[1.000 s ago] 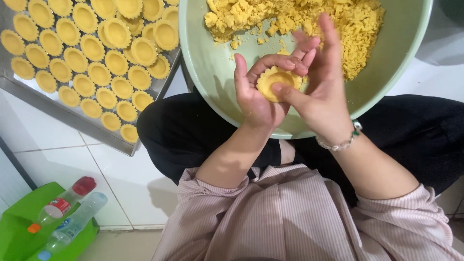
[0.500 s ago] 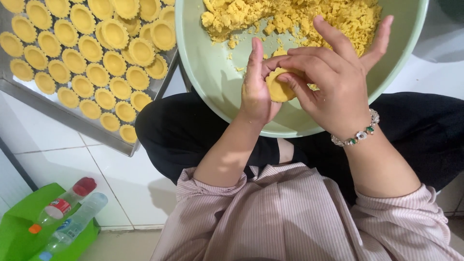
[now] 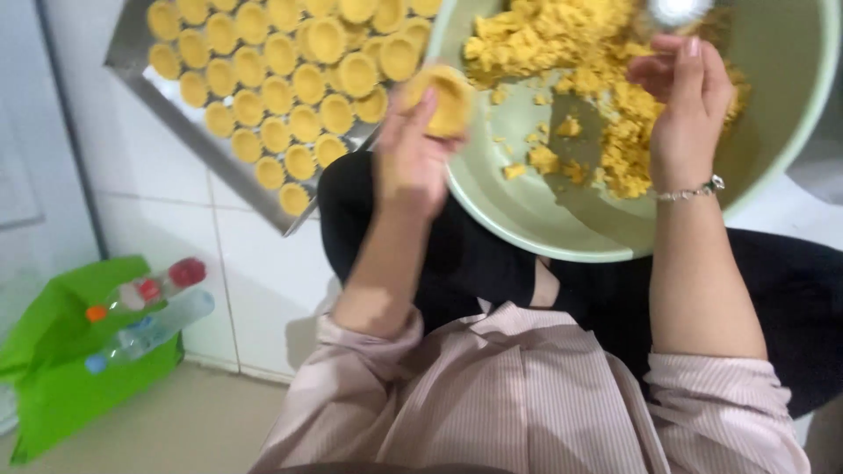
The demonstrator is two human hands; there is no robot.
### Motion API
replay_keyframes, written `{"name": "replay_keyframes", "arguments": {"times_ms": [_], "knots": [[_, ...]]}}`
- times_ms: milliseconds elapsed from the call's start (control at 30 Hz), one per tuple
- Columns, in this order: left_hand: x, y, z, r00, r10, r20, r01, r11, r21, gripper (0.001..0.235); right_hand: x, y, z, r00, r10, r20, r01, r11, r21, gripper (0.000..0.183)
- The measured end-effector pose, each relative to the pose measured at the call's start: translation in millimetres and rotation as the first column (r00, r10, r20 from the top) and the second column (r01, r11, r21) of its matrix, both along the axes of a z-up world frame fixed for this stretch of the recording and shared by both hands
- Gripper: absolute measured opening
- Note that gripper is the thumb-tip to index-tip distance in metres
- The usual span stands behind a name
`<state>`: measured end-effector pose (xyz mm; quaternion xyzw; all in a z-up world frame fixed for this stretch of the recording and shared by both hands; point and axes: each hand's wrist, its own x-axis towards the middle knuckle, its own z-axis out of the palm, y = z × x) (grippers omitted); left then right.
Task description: The person scoops yellow dough from a large bowl, presses it into a fluted metal mold, and shapes it into a small cup. They then place the finished cup onto a metal tray filled with similar cups. This process is repeated continuously.
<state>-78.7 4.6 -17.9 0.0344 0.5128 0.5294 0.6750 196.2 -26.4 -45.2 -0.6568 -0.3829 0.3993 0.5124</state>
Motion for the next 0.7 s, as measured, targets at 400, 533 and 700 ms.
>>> {"name": "replay_keyframes", "arguments": {"times_ms": [400,533,700], "knots": [[-211,87,-64,0.415,-0.265,-0.870,0.108,0.964,-0.242,0.047,-17,-9,0,0.836,0.326,0.442,-0.370,0.929,0.013,0.030],[-210,111,-75,0.453,-0.211,-0.866,0.057,0.977,-0.208,0.049,-17,-6,0,0.828,0.337,0.448,-0.376,0.927,-0.004,0.026],[-223,115,-63,0.374,-0.276,-0.885,-0.002,0.954,-0.299,0.051,-17,-3,5,0.825,0.314,0.470,-0.352,0.936,-0.007,0.022]]}}
